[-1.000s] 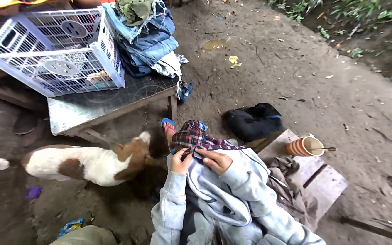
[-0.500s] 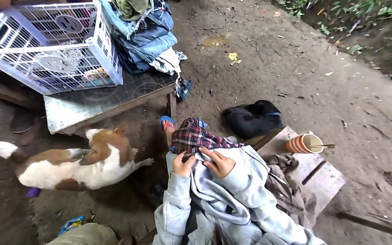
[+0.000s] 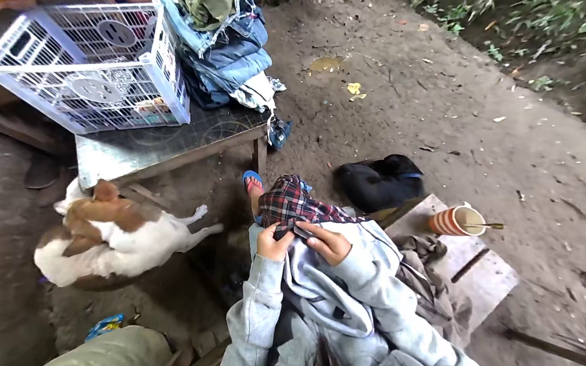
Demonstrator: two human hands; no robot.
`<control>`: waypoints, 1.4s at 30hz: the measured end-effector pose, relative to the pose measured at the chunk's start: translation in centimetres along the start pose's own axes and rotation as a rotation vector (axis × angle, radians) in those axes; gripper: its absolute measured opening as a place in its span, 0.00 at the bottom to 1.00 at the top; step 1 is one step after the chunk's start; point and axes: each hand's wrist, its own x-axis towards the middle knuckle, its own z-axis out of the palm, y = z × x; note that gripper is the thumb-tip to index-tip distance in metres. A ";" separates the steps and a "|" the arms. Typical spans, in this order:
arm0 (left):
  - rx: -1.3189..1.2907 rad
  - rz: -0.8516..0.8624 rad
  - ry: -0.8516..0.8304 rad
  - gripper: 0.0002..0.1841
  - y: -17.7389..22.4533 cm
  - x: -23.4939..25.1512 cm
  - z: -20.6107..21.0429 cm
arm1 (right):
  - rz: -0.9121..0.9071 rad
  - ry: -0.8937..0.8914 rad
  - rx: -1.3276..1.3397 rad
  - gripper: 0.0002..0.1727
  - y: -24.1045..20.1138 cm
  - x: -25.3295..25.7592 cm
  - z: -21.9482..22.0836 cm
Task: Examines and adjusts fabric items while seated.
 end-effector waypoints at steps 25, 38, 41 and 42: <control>0.009 -0.017 -0.035 0.13 0.3 -1.1 0.4 | -0.094 0.142 -0.029 0.22 0.6 -0.3 1.1; -0.064 -0.209 -0.028 0.12 0.8 -0.7 0.7 | 0.008 0.080 0.124 0.21 0.8 0.3 0.7; -0.067 -0.211 -0.012 0.08 1.0 -0.7 0.7 | 0.062 0.054 0.145 0.22 0.5 0.4 0.6; -0.072 -0.217 -0.006 0.08 1.1 -0.7 0.6 | 0.037 0.062 0.102 0.22 0.4 0.3 0.7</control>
